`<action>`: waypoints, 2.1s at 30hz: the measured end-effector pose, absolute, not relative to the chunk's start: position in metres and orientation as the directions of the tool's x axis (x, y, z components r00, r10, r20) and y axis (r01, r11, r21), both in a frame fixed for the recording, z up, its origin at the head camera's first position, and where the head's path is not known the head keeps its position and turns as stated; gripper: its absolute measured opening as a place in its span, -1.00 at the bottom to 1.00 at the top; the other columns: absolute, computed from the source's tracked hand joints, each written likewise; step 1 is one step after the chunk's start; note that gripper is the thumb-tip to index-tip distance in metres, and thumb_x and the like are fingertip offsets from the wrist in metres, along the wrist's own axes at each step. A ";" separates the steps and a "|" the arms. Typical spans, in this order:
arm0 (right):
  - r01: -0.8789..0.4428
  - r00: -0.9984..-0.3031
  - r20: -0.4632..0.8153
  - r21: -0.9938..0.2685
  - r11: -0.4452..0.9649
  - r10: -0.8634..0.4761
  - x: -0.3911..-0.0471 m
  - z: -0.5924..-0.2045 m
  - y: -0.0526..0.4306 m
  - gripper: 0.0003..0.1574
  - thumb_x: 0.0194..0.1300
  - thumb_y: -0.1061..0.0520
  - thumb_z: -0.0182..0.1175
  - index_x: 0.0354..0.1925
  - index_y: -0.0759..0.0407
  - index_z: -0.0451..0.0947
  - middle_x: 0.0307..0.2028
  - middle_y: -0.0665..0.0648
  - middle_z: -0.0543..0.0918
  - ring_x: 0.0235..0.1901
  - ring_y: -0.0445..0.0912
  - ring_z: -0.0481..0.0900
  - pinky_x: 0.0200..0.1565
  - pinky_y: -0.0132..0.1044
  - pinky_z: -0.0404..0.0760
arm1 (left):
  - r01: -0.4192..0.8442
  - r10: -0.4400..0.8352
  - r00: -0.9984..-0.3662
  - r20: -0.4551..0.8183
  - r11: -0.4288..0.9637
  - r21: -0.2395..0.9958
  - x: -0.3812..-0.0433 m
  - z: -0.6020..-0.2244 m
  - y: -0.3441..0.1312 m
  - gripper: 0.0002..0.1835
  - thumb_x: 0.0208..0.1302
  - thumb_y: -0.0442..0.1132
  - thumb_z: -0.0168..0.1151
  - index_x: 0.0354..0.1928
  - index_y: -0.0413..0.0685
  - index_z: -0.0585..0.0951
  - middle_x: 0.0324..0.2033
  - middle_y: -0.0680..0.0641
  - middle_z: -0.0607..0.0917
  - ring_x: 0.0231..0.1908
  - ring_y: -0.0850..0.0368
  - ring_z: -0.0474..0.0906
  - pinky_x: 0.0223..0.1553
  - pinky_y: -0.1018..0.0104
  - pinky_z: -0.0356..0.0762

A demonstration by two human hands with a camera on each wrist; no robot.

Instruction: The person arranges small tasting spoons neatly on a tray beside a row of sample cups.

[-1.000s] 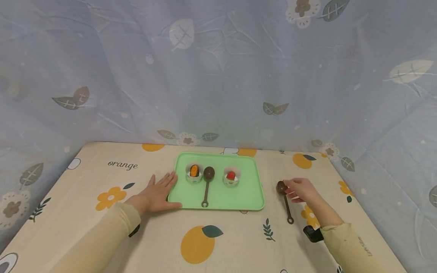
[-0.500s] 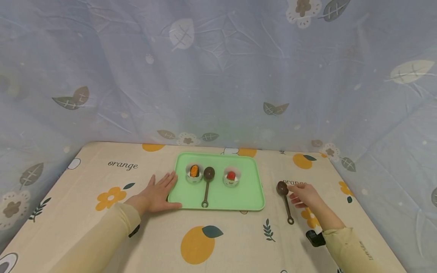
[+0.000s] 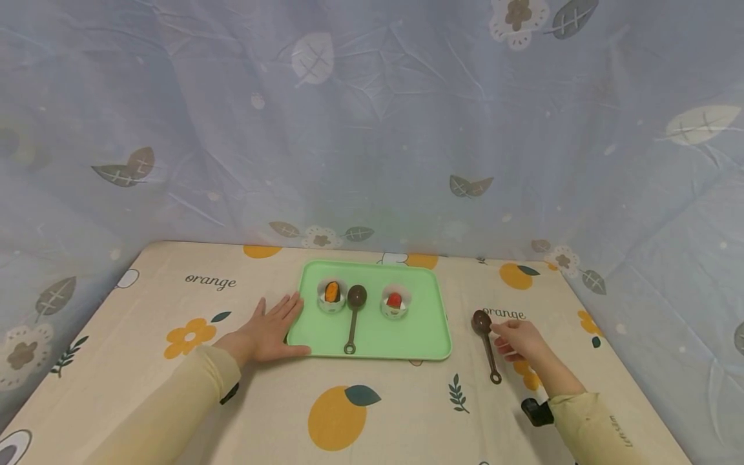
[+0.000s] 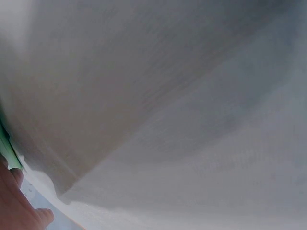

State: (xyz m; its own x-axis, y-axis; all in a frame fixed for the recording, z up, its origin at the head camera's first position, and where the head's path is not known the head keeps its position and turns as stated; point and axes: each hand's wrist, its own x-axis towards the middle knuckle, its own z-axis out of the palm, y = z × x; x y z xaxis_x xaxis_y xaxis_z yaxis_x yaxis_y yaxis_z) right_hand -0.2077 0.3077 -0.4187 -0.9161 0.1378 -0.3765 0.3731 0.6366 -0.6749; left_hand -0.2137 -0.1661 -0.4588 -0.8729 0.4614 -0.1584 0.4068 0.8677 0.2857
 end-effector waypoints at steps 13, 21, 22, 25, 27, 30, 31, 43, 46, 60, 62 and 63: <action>0.412 -0.900 -0.398 -0.644 0.645 0.177 -0.212 -0.438 0.315 -0.53 0.34 0.01 0.03 -0.14 0.45 0.46 -0.42 0.19 0.63 -0.50 -0.12 0.56 -0.43 -0.31 0.60 | 0.405 0.459 -0.873 -0.163 0.871 0.280 -0.214 -0.461 -0.166 0.10 0.13 0.38 0.06 0.43 -0.30 -0.03 0.45 -0.28 -0.07 0.44 -0.24 -0.13 0.28 -0.39 -0.31; 0.408 -0.905 -0.384 -0.658 0.633 0.184 -0.211 -0.443 0.315 -0.55 0.31 0.03 0.05 -0.15 0.46 0.48 -0.46 0.16 0.63 -0.54 -0.15 0.56 -0.47 -0.30 0.60 | 0.403 0.458 -0.875 -0.160 0.870 0.285 -0.214 -0.460 -0.166 0.10 0.13 0.37 0.07 0.43 -0.32 -0.03 0.45 -0.29 -0.06 0.43 -0.25 -0.13 0.28 -0.40 -0.31; 0.409 -0.905 -0.384 -0.658 0.632 0.185 -0.211 -0.444 0.315 -0.56 0.31 0.03 0.05 -0.15 0.46 0.48 -0.47 0.16 0.63 -0.54 -0.15 0.56 -0.47 -0.30 0.59 | 0.403 0.457 -0.875 -0.160 0.870 0.284 -0.214 -0.461 -0.166 0.10 0.13 0.38 0.06 0.43 -0.32 -0.03 0.45 -0.29 -0.06 0.43 -0.25 -0.13 0.28 -0.40 -0.31; 0.411 -0.903 -0.386 -0.655 0.635 0.186 -0.210 -0.445 0.314 -0.56 0.31 0.04 0.06 -0.16 0.45 0.48 -0.48 0.16 0.62 -0.54 -0.14 0.56 -0.47 -0.30 0.59 | 0.403 0.458 -0.875 -0.158 0.870 0.284 -0.213 -0.460 -0.166 0.10 0.13 0.38 0.06 0.43 -0.32 -0.03 0.45 -0.29 -0.06 0.43 -0.25 -0.12 0.28 -0.40 -0.31; 0.416 -0.901 -0.390 -0.652 0.634 0.189 -0.210 -0.445 0.313 -0.56 0.31 0.03 0.06 -0.16 0.45 0.48 -0.47 0.17 0.62 -0.54 -0.14 0.56 -0.47 -0.29 0.59 | 0.404 0.458 -0.875 -0.159 0.870 0.282 -0.213 -0.460 -0.166 0.10 0.13 0.38 0.06 0.43 -0.31 -0.03 0.45 -0.29 -0.06 0.43 -0.25 -0.13 0.28 -0.39 -0.31; 0.429 -0.894 -0.401 -0.643 0.634 0.199 -0.210 -0.446 0.312 -0.57 0.31 0.04 0.07 -0.15 0.45 0.48 -0.47 0.17 0.61 -0.53 -0.13 0.56 -0.46 -0.30 0.58 | 0.403 0.458 -0.875 -0.158 0.869 0.286 -0.213 -0.460 -0.166 0.10 0.13 0.37 0.06 0.43 -0.31 -0.03 0.45 -0.29 -0.06 0.43 -0.25 -0.13 0.28 -0.40 -0.31; 0.432 -0.893 -0.403 -0.640 0.636 0.201 -0.210 -0.446 0.311 -0.57 0.30 0.04 0.07 -0.15 0.45 0.47 -0.47 0.17 0.61 -0.53 -0.13 0.56 -0.46 -0.30 0.57 | 0.402 0.457 -0.875 -0.159 0.870 0.286 -0.213 -0.460 -0.166 0.10 0.13 0.37 0.06 0.43 -0.31 -0.03 0.45 -0.29 -0.06 0.43 -0.25 -0.13 0.28 -0.40 -0.31; 0.385 -0.914 -0.360 -0.630 0.675 0.185 -0.213 -0.453 0.301 -0.73 0.24 0.13 0.14 -0.28 0.38 0.52 -0.57 0.07 0.46 -0.58 -0.16 0.44 -0.53 -0.35 0.52 | 0.400 0.455 -0.876 -0.163 0.872 0.281 -0.215 -0.462 -0.167 0.10 0.13 0.39 0.05 0.43 -0.30 -0.03 0.45 -0.28 -0.06 0.44 -0.25 -0.13 0.28 -0.39 -0.31; 0.375 -0.919 -0.350 -0.635 0.675 0.182 -0.214 -0.456 0.299 -0.77 0.23 0.17 0.15 -0.30 0.37 0.52 -0.57 0.06 0.45 -0.58 -0.17 0.44 -0.54 -0.36 0.52 | 0.402 0.457 -0.875 -0.161 0.870 0.287 -0.214 -0.461 -0.167 0.11 0.12 0.39 0.06 0.43 -0.31 -0.03 0.45 -0.29 -0.06 0.43 -0.25 -0.13 0.28 -0.40 -0.31; 0.451 -0.882 -0.441 -0.694 0.561 0.163 -0.213 -0.453 0.298 -0.78 0.29 0.21 0.11 -0.16 0.36 0.46 -0.50 0.03 0.51 -0.54 -0.18 0.46 -0.47 -0.37 0.56 | 0.401 0.456 -0.875 -0.163 0.871 0.283 -0.214 -0.460 -0.167 0.10 0.13 0.38 0.05 0.43 -0.30 -0.03 0.45 -0.28 -0.07 0.44 -0.25 -0.13 0.28 -0.40 -0.31; 0.459 -0.878 -0.448 -0.691 0.559 0.167 -0.212 -0.452 0.298 -0.77 0.30 0.20 0.11 -0.14 0.35 0.46 -0.49 0.04 0.50 -0.53 -0.17 0.46 -0.46 -0.38 0.55 | 0.404 0.458 -0.874 -0.160 0.870 0.284 -0.214 -0.460 -0.167 0.10 0.13 0.38 0.05 0.43 -0.31 -0.02 0.45 -0.29 -0.07 0.43 -0.25 -0.12 0.28 -0.40 -0.30; 0.462 -0.877 -0.450 -0.691 0.557 0.169 -0.212 -0.451 0.298 -0.77 0.30 0.20 0.10 -0.14 0.35 0.46 -0.49 0.04 0.50 -0.52 -0.17 0.46 -0.46 -0.38 0.55 | 0.406 0.461 -0.874 -0.155 0.867 0.288 -0.214 -0.459 -0.167 0.09 0.13 0.38 0.06 0.43 -0.32 -0.02 0.45 -0.30 -0.06 0.43 -0.26 -0.12 0.27 -0.41 -0.30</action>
State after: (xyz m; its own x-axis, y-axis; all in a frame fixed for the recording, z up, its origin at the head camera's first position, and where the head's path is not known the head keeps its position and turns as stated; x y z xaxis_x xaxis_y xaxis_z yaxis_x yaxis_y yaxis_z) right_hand -0.2124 0.2976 -0.4514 -0.8768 0.1685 -0.4503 0.4617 0.5568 -0.6905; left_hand -0.2137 -0.1669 -0.4595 -0.8739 0.4609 -0.1548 0.4064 0.8672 0.2877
